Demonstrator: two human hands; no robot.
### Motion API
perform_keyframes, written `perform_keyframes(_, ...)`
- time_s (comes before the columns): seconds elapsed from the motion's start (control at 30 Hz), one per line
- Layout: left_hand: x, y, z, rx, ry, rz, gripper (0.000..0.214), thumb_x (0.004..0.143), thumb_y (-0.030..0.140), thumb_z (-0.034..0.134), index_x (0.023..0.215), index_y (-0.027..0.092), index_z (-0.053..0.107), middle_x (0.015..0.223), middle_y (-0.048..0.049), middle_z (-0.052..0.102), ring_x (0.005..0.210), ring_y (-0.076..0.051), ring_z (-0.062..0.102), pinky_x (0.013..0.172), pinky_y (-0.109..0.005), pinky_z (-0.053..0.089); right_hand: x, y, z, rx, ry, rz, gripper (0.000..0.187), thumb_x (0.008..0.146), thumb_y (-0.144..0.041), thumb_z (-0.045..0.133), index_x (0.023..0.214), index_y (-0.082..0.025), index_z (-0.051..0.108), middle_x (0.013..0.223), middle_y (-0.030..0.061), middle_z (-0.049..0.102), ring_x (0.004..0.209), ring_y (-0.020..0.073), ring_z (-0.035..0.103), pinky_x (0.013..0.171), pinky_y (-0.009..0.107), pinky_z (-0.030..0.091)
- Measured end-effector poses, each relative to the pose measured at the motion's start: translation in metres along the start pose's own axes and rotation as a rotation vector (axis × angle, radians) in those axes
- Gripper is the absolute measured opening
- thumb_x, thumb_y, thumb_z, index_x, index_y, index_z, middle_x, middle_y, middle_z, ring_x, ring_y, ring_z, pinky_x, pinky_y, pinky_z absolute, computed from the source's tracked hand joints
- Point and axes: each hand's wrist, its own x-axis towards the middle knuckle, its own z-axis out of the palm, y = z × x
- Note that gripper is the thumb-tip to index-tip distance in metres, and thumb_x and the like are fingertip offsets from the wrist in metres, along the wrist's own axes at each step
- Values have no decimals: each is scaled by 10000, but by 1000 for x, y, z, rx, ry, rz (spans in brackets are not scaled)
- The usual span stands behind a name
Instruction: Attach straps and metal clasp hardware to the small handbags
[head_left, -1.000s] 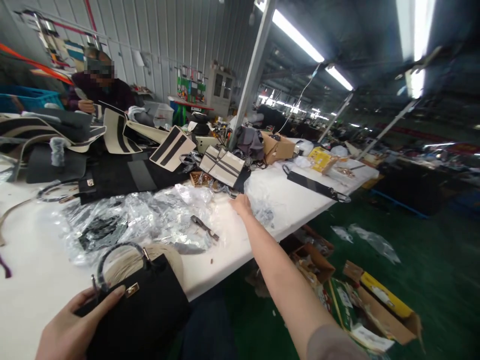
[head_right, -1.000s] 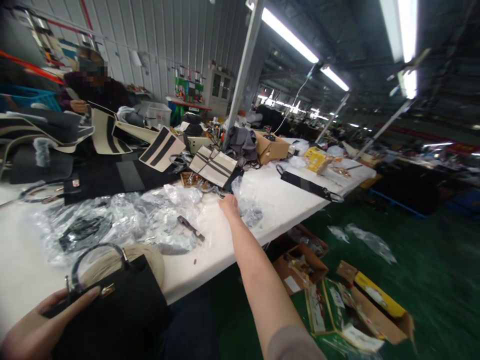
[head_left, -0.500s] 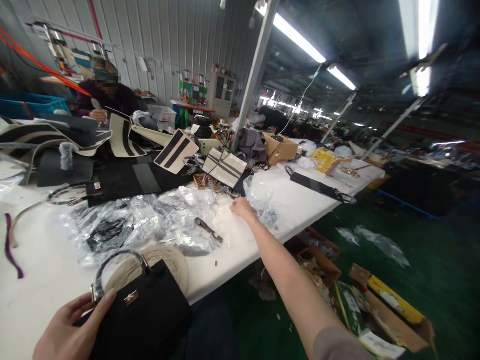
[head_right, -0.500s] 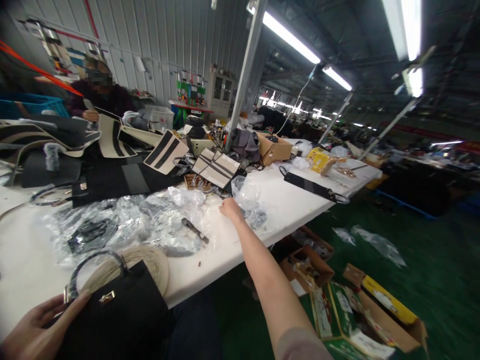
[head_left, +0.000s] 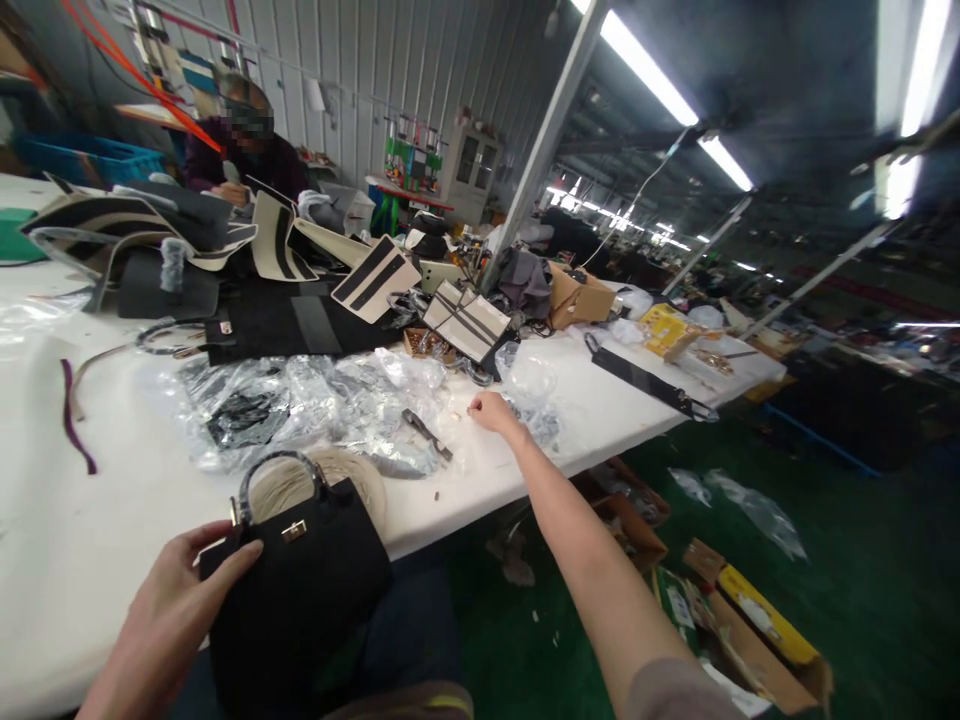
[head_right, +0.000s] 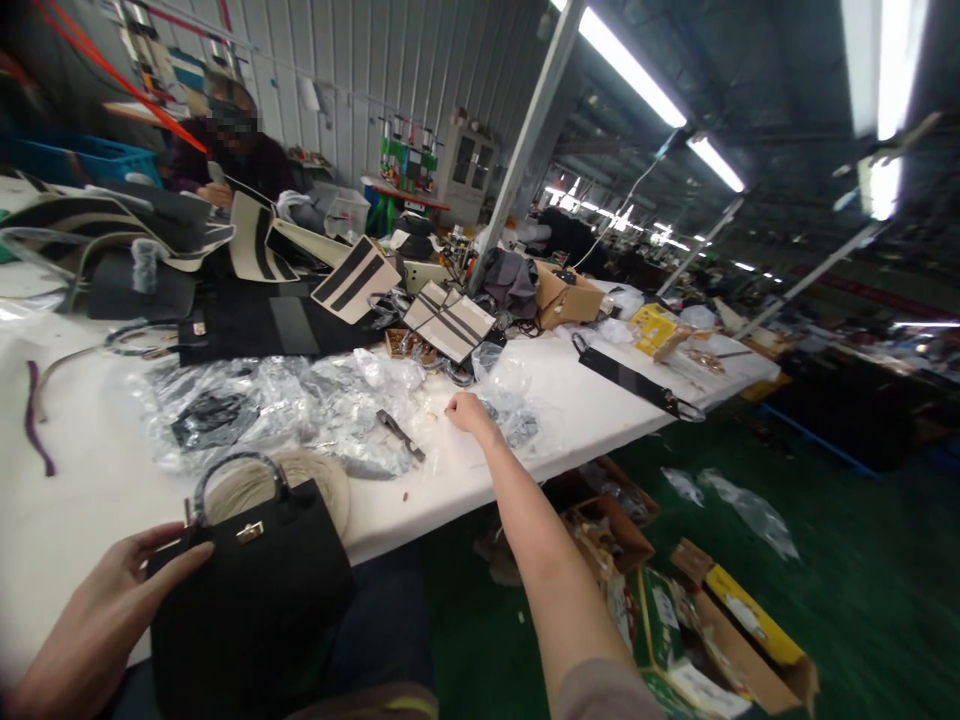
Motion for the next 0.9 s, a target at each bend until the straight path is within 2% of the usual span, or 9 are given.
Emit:
perform_keyframes(0.13, -17, 6, -4, -35, -64, -37, 763, 659, 722, 828, 1213, 209, 718, 843, -87, 830, 855, -395, 806, 685, -436, 609, -19, -10, 2, 15, 61, 15, 43, 846, -174, 779, 835, -178, 821, 928, 104, 855, 1006, 232, 796, 940, 271, 543)
perform_keyframes(0.27, -26, 7, -1, 117, 110, 151, 418, 804, 566, 709, 1049, 237, 791, 1046, -112, 853, 953, -357, 777, 877, -452, 567, -31, -23, -2, 120, 150, 15, 31, 767, -185, 750, 742, -170, 762, 832, 131, 821, 929, 273, 787, 916, 326, 565)
perform_keyframes(0.37, -27, 4, 6, 128, 154, 194, 285, 888, 509, 658, 953, 260, 781, 1009, -91, 846, 945, -330, 760, 878, -431, 530, -61, -54, -3, 263, 225, -11, 192, 877, -316, 721, 948, -146, 775, 923, 141, 825, 834, 252, 774, 794, 340, 617)
perform_keyframes(0.43, -25, 2, 11, 113, 165, 210, 252, 907, 491, 651, 875, 260, 749, 1007, -91, 841, 956, -323, 751, 881, -422, 514, -103, -90, 3, 438, 239, -83, 382, 967, -463, 695, 1199, -162, 738, 1036, 106, 827, 780, 204, 764, 686, 302, 629)
perform_keyframes(0.47, -24, 2, 14, 105, 168, 217, 246, 911, 482, 648, 855, 258, 734, 1016, -93, 838, 964, -321, 745, 887, -419, 507, -129, -112, 10, 687, 208, -162, 452, 952, -491, 763, 1264, -167, 721, 1019, 92, 819, 751, 197, 753, 664, 305, 635)
perform_keyframes(0.53, -20, 2, 17, 106, 164, 219, 241, 917, 470, 632, 851, 253, 713, 988, -92, 820, 946, -315, 727, 879, -414, 493, -181, -158, 29, 1028, 1, -295, 425, 960, -527, 820, 1222, -200, 749, 888, 40, 797, 707, 183, 744, 682, 310, 653)
perform_keyframes(0.63, -16, 3, 19, 128, 117, 194, 253, 936, 472, 597, 828, 253, 662, 817, -62, 732, 823, -294, 658, 798, -397, 451, -232, -211, 65, 1218, -309, -362, 326, 992, -509, 819, 1128, -213, 798, 839, 29, 785, 721, 178, 764, 723, 311, 675)
perform_keyframes(0.77, -22, 3, 18, -67, 55, 156, 410, 999, 597, 590, 762, 262, 583, 721, -12, 591, 755, -255, 545, 722, -361, 406, -237, -226, 95, 1285, -359, -311, 323, 970, -514, 851, 1115, -226, 824, 857, 33, 778, 754, 182, 772, 753, 324, 687)
perform_keyframes(0.9, -30, 5, 21, -222, 25, 255, 441, 971, 665, 690, 849, 241, 675, 870, -36, 663, 887, -274, 602, 810, -352, 469, -226, -215, 99, 1300, -413, -304, 365, 942, -534, 884, 1160, -244, 839, 941, 46, 803, 790, 193, 784, 812, 369, 708)
